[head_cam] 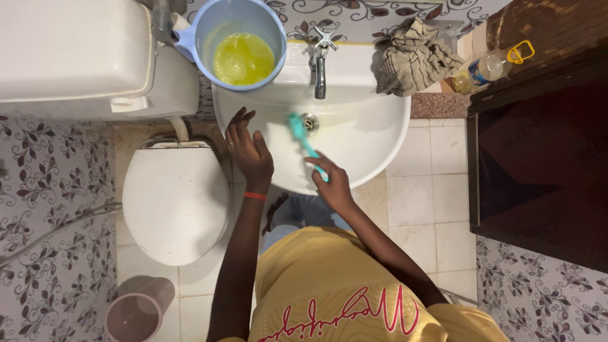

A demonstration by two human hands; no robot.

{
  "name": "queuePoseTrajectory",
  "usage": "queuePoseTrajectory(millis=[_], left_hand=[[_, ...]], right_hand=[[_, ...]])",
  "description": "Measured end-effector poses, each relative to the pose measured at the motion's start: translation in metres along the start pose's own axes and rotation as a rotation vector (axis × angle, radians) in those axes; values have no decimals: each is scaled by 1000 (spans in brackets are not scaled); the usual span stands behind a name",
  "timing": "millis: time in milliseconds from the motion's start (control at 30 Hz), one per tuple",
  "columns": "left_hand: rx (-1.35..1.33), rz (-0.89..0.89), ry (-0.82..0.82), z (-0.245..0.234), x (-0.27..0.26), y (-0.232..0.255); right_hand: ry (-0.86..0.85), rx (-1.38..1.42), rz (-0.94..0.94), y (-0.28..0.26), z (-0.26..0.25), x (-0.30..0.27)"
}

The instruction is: The person scrubs the inside of a white bathroom sink using a blue scrub brush. They repeatedly dip the brush into a blue bucket containing yellow soapy water to reapply cleaning solution while scrubbing the basin and drain area.

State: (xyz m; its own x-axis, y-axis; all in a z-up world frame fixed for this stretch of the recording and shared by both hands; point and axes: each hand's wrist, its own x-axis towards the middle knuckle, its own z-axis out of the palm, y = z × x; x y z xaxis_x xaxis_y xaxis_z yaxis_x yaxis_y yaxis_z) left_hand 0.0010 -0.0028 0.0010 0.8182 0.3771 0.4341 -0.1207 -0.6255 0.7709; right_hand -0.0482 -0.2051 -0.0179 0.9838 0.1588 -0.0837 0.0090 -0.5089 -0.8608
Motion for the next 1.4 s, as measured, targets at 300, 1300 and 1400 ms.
queuePoseTrajectory(millis=[300,1300,1400], left_hand=[[17,-29,-8,5,-4,-9],[-54,6,15,-4,3,4],[-57,-5,7,-4,0,2]], right_hand=[[-237,786,164,-16,36,25],[-59,120,-454,-198,-138,85],[-142,-36,-496,-208,-102,133]])
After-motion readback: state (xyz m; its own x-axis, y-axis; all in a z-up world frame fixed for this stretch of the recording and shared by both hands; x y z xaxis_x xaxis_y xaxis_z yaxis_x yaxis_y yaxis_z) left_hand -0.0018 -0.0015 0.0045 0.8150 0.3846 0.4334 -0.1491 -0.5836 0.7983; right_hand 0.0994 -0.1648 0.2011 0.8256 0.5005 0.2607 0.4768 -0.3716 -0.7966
